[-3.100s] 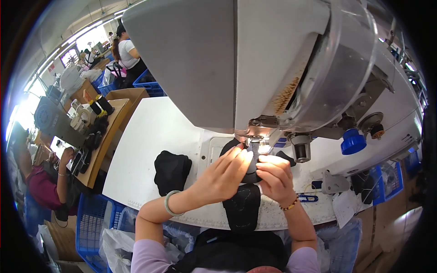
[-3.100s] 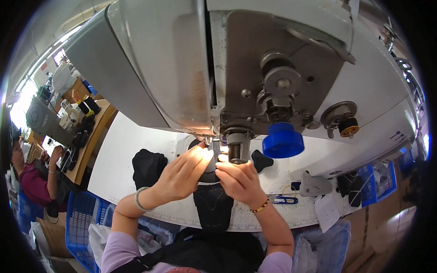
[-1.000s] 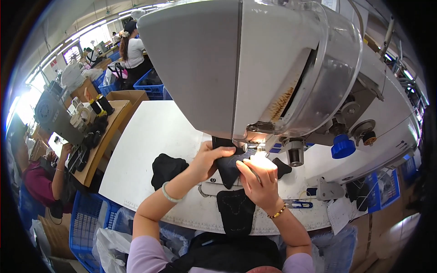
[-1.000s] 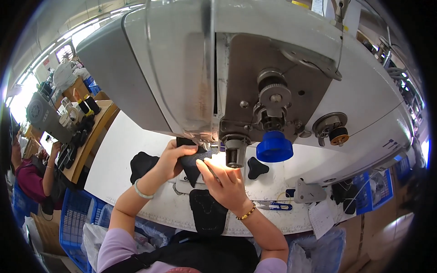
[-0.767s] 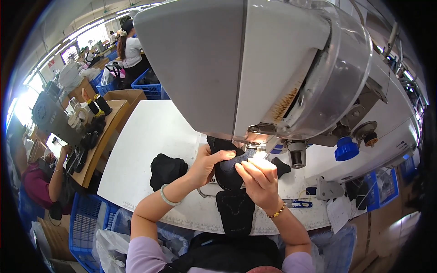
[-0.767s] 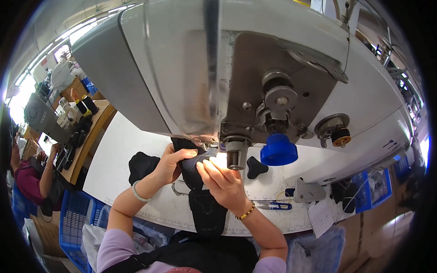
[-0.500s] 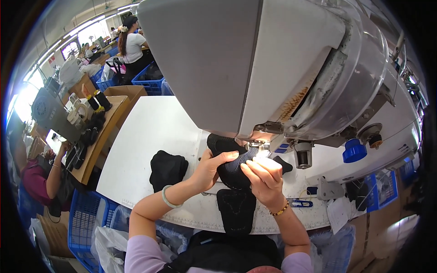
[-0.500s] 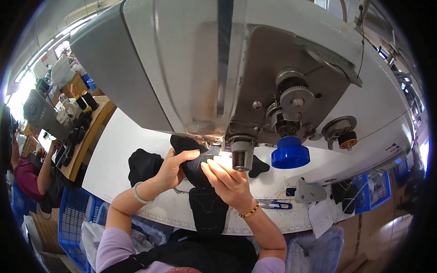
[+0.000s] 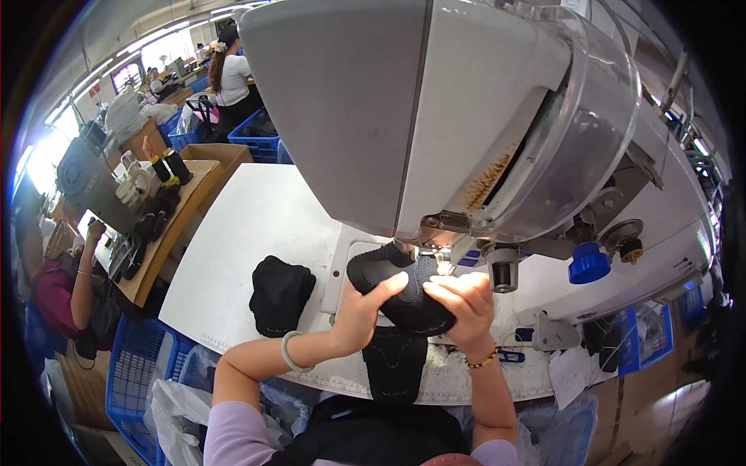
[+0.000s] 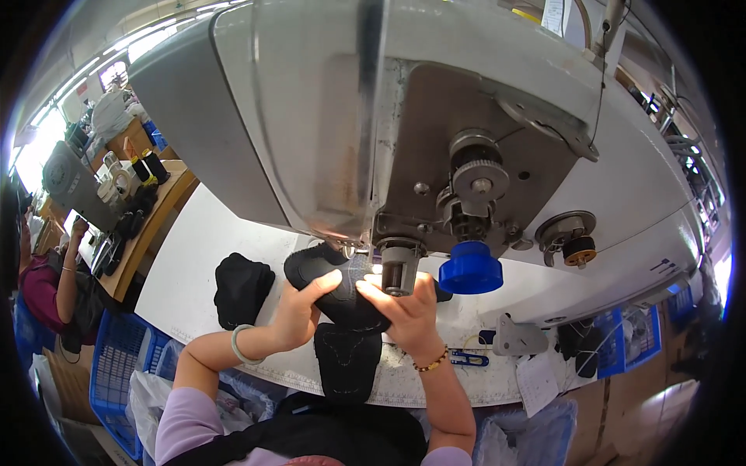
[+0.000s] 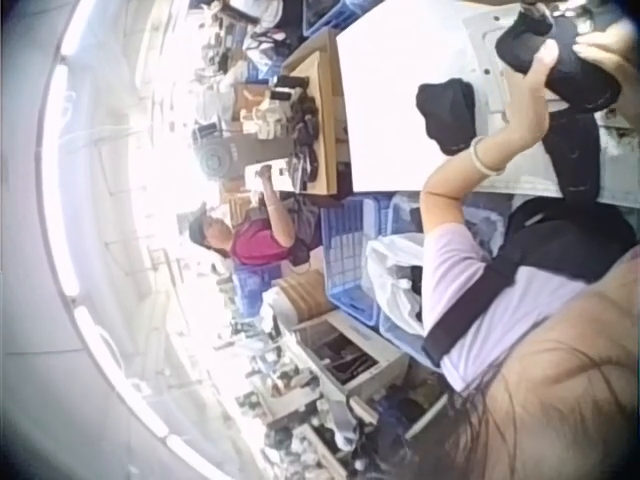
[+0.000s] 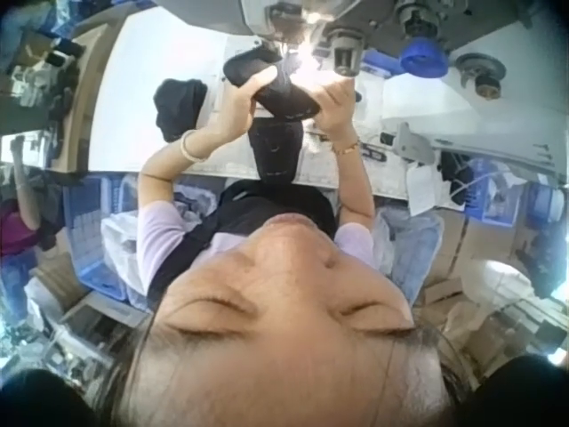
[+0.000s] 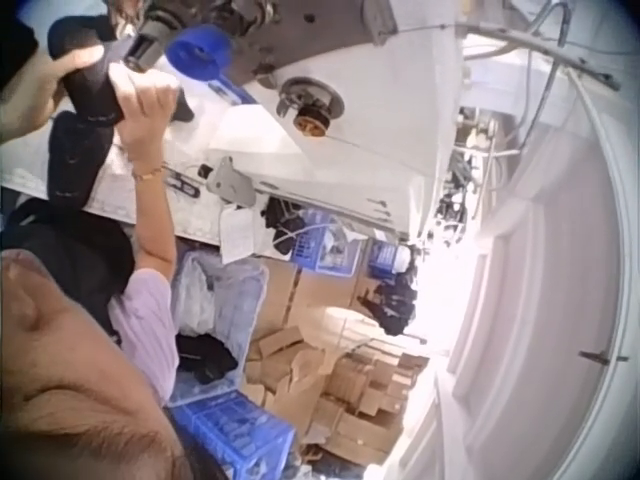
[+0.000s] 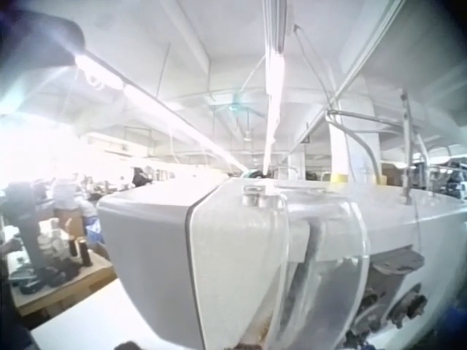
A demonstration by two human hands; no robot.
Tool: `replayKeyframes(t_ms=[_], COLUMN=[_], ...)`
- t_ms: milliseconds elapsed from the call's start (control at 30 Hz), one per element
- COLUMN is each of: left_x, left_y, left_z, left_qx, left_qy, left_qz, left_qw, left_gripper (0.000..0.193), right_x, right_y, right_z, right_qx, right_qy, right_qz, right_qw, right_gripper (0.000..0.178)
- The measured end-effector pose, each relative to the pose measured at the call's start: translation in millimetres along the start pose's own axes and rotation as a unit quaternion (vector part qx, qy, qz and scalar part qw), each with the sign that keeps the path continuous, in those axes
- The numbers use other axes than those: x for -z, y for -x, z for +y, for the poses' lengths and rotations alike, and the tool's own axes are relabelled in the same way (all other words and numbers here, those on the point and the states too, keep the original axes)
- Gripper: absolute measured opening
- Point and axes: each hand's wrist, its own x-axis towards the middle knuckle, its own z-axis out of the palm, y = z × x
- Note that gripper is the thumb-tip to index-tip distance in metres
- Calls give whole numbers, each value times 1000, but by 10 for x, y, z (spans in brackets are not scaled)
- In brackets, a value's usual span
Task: Sew together various components of a shoe using an industrial sewing machine.
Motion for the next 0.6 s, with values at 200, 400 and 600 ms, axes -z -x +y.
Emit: replayKeyframes(t_ms=[200,400,600], left_x=[-96,-120,-32], left_y=[33,-65,-172], left_z=[3,44,68], left_qx=[-73,-90,-59], left_qy=[-112,-166,-168], left_qz=[-25,-27,-31], left_qw=[991,982,984], left_gripper=[18,17,21], right_x=[45,14,34], right_y=[26,123,133], right_z=[161,244,235], right_qx=[-98,-124,-124], right_qy=[-89,-107,-99], right_qz=[-37,-41,-51], right_qw=[991,986,986], right_gripper=[21,27,30])
